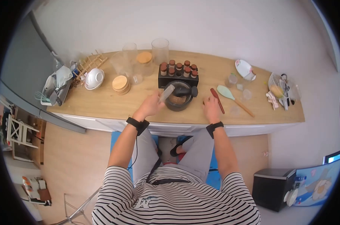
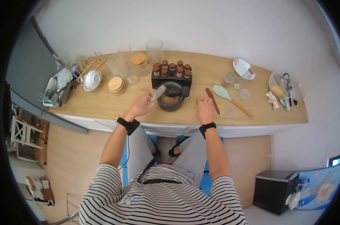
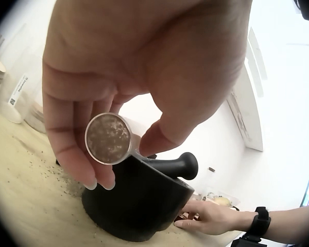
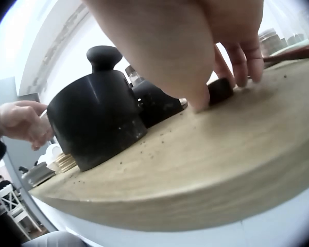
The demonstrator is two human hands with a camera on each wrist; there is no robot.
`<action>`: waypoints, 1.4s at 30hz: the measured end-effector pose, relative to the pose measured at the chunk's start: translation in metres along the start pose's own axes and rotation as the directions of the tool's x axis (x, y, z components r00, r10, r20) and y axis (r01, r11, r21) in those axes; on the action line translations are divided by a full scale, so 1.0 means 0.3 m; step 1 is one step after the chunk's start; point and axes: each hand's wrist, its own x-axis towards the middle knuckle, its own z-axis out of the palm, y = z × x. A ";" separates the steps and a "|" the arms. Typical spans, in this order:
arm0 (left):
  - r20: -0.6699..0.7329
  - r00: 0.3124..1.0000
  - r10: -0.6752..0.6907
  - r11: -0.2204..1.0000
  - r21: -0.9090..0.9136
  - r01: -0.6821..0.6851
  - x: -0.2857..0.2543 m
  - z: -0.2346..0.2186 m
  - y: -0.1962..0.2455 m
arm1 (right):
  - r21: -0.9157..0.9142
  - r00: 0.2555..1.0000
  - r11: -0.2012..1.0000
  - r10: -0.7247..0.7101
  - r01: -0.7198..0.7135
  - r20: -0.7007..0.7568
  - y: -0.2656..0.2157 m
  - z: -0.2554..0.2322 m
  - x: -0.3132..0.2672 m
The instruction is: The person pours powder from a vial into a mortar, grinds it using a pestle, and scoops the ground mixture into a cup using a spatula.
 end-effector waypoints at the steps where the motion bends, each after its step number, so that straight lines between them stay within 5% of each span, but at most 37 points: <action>1: -0.017 1.000 0.004 1.000 -0.011 -0.004 -0.002 0.013 0.003 | -0.012 1.000 1.000 -0.016 0.016 -0.006 0.007 0.015 -0.006; 5: -0.038 0.996 -0.080 0.985 -0.157 0.073 -0.013 0.096 -0.012 | 0.206 0.996 0.978 0.023 -0.004 -0.088 0.012 0.043 -0.009; 7: -0.104 0.990 -0.090 0.976 -0.208 0.067 -0.006 0.130 -0.011 | 0.446 0.950 0.873 0.284 -0.200 -0.129 -0.019 -0.016 0.017; 8: -0.186 0.980 -0.063 0.977 -0.211 0.023 -0.006 0.136 0.005 | 0.442 0.952 0.876 0.277 -0.194 -0.131 -0.024 -0.039 0.037; 10: -0.270 0.962 -0.037 0.977 -0.214 -0.023 0.006 0.149 0.041 | 0.751 0.919 0.640 0.375 -0.163 -0.120 -0.027 -0.082 0.094; 14: -0.363 0.929 0.069 0.947 -0.268 -0.175 0.060 0.117 0.168 | 0.731 0.936 0.680 0.295 -0.062 -0.195 -0.111 -0.243 0.204; 16: -0.421 0.898 0.129 0.922 -0.281 -0.264 0.086 0.123 0.196 | 0.967 0.951 0.252 0.308 -0.047 -0.035 -0.174 -0.285 0.254; 17: -0.431 0.893 0.132 0.921 -0.280 -0.271 0.096 0.127 0.204 | 0.966 0.953 0.256 0.300 -0.038 -0.043 -0.207 -0.294 0.272; 19: -0.490 0.845 0.213 0.913 -0.208 -0.351 0.108 0.148 0.207 | 0.999 0.970 0.005 0.238 -0.052 0.049 -0.278 -0.292 0.296; 20: -0.486 0.851 0.199 0.912 -0.226 -0.342 0.107 0.156 0.211 | 0.998 0.967 -0.021 0.245 -0.060 0.063 -0.307 -0.292 0.302; 28: -0.420 0.902 0.097 0.946 -0.242 -0.215 0.092 0.148 0.187 | 0.998 0.988 0.019 0.140 -0.064 0.061 -0.353 -0.276 0.286; 31: -0.380 0.920 0.094 0.958 -0.217 -0.188 0.103 0.138 0.151 | 0.999 0.999 0.034 -0.026 -0.040 0.041 -0.313 -0.306 0.287; 34: -0.355 0.924 0.144 0.957 -0.189 -0.222 0.115 0.115 0.150 | 0.972 0.975 0.160 -0.114 -0.171 0.190 -0.307 -0.387 0.293; 36: -0.314 0.937 0.151 0.958 -0.187 -0.217 0.118 0.098 0.158 | 0.930 0.966 0.365 -0.255 0.051 0.047 -0.302 -0.404 0.300; 39: -0.264 0.956 0.128 0.968 -0.177 -0.179 0.117 0.089 0.162 | 0.858 0.946 0.502 -0.317 0.105 0.070 -0.290 -0.416 0.312; 42: -0.277 0.950 0.146 0.971 -0.146 -0.192 0.110 0.083 0.160 | 0.898 0.928 0.438 -0.349 0.038 0.131 -0.281 -0.429 0.325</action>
